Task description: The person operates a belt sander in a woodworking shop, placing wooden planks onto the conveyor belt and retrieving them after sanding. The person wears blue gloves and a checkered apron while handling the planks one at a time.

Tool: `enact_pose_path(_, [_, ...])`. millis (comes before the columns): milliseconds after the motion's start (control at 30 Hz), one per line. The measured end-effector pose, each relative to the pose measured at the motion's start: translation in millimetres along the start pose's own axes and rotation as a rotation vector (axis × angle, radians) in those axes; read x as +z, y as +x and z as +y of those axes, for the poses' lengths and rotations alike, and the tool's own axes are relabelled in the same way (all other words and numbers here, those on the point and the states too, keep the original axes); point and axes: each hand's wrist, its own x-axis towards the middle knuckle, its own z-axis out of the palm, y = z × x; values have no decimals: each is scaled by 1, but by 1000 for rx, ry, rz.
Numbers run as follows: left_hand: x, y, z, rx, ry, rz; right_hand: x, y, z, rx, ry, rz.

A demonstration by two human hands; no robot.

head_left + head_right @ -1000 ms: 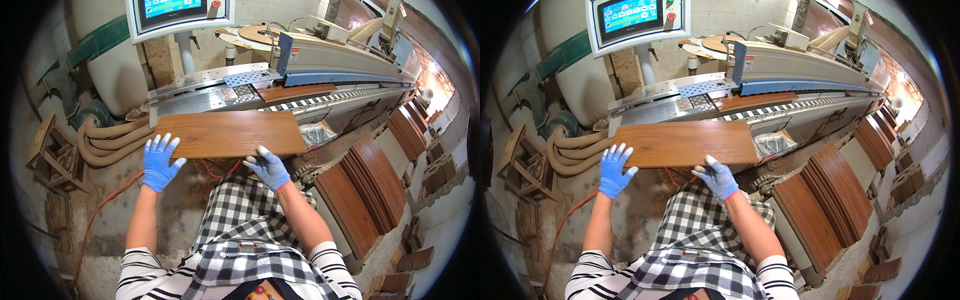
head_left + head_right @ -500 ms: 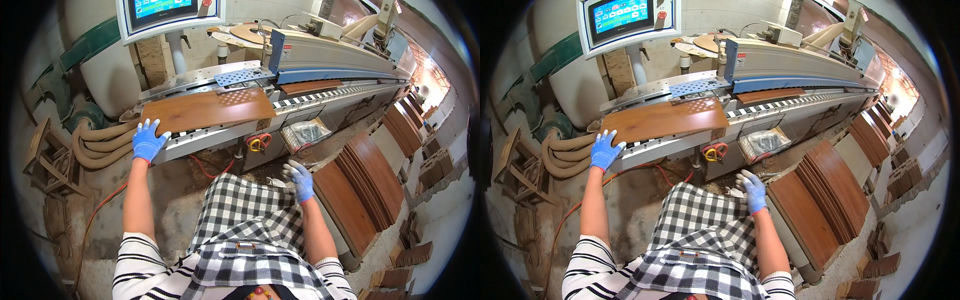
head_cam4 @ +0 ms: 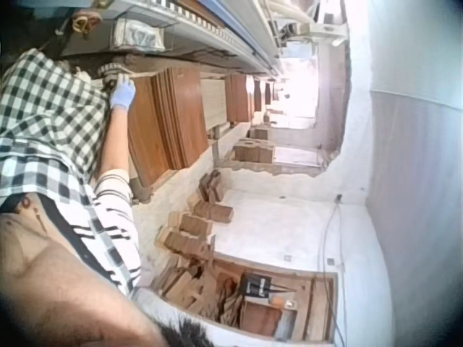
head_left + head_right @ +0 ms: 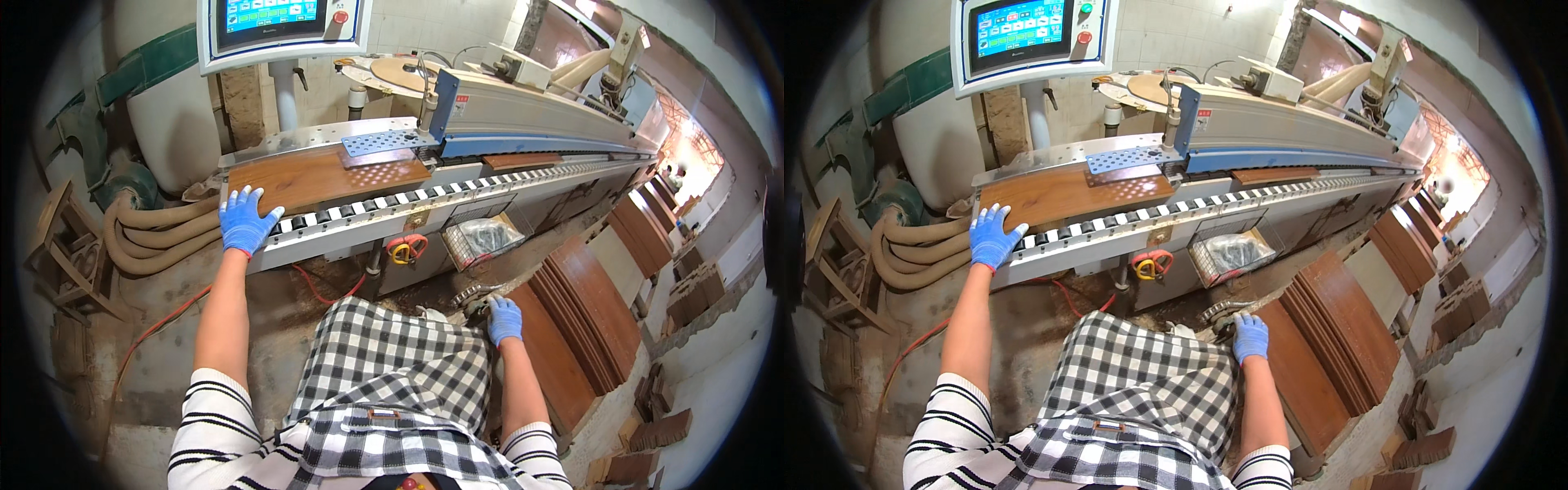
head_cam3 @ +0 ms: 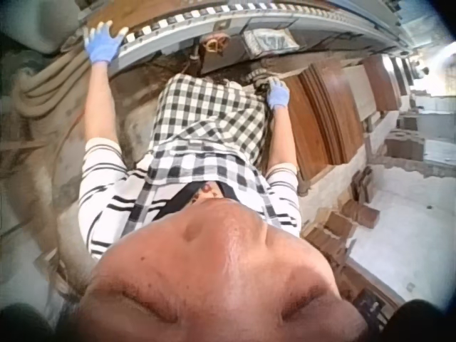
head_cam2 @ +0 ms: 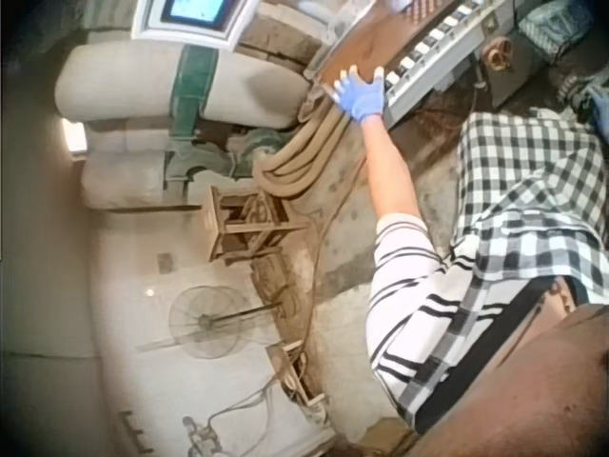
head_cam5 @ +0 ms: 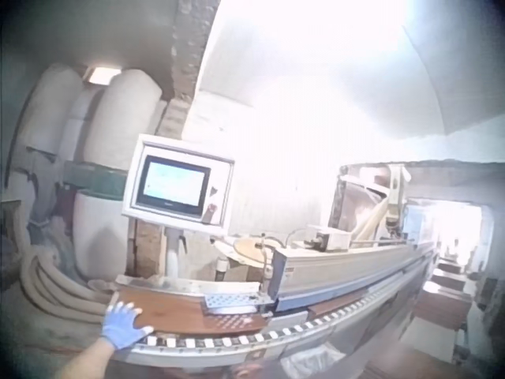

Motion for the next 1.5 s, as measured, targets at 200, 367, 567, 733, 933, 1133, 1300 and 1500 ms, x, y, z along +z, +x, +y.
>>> enact_pose_path(200, [2, -2, -3, 11, -12, 23, 2, -13, -18, 14, -37, 108])
enact_pose_path(367, [6, -2, -4, 16, -8, 41, -5, -32, -36, 9, -45, 134])
enact_pose_path(567, [5, -1, -2, 18, -2, 35, -19, -67, -73, -101, -11, 132])
enact_pose_path(733, [1, -1, -2, 8, 0, 10, -37, -105, -110, 207, 725, 132])
enact_pose_path(933, [4, -1, -4, 2, 9, 20, 3, -148, -50, 1393, 2574, 477])
enact_pose_path(1133, [7, 1, 0, 25, -8, 28, 54, -178, 4, 1524, 2549, 559])
enact_pose_path(1300, [6, -1, -2, 17, 4, 23, 22, -176, -35, 1486, 2471, 250])
enact_pose_path(1500, [19, 7, -30, 90, -88, -8, 17, -212, -28, 1421, 2589, 448])
